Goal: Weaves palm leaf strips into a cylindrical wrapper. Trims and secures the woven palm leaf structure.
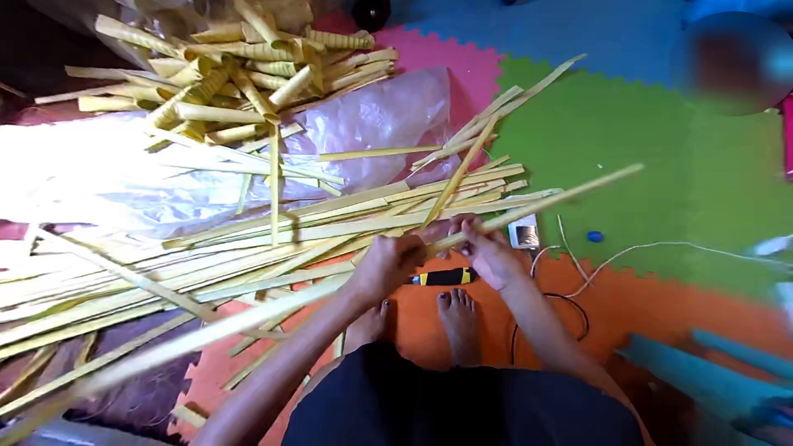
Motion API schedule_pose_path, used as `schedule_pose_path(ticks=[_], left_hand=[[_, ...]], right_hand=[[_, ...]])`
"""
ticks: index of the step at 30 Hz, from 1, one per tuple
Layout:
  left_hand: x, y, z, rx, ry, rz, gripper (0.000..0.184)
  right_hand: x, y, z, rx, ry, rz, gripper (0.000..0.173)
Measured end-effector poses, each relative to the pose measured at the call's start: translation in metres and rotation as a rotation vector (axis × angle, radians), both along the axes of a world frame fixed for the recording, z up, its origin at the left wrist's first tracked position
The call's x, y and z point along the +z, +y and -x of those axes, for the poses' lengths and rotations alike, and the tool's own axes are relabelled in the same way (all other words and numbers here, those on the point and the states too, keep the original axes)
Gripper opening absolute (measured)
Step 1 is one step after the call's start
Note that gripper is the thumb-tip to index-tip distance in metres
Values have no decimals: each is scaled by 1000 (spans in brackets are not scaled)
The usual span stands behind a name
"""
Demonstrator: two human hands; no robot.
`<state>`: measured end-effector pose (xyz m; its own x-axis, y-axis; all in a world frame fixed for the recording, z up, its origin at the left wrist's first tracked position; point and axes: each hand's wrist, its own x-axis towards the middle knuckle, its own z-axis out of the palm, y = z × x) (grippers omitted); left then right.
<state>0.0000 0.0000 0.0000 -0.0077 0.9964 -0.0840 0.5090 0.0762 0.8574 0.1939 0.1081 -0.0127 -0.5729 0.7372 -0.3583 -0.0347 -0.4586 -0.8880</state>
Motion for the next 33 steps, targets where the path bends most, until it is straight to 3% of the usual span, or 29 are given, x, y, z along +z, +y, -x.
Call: schedule_pose_path(ticks=[3, 7, 9, 12, 15, 19, 22, 25, 33], left_hand=[[-20, -27, 29, 62, -43, 107, 17], [-18, -56, 66, -22, 115, 199, 15], [-4, -45, 52, -115, 93, 184, 17], [18, -6, 7, -144, 13, -61, 23], [42, 28, -28, -70, -65, -179, 11], [55, 43, -48, 5, -150, -193, 7], [52, 44, -52, 27, -465, -139, 7], [55, 40, -52, 45, -688, -105, 8], [60, 33, -50, -34, -776, -226, 11]], right_hand=[[-4, 25, -21, -215, -36, -100, 16], [14, 45, -49, -357, -39, -264, 20], [24, 30, -40, -367, -78, -325, 18], [29, -6, -14, -188, -72, -409, 19], [34, -17, -11, -61, -11, -532, 24], [45, -13, -17, -327, 40, -638, 22], [46, -13, -19, -453, 61, -772, 29], [48, -16, -18, -480, 52, -926, 27], [46, -23, -24, -437, -155, -1386, 9]])
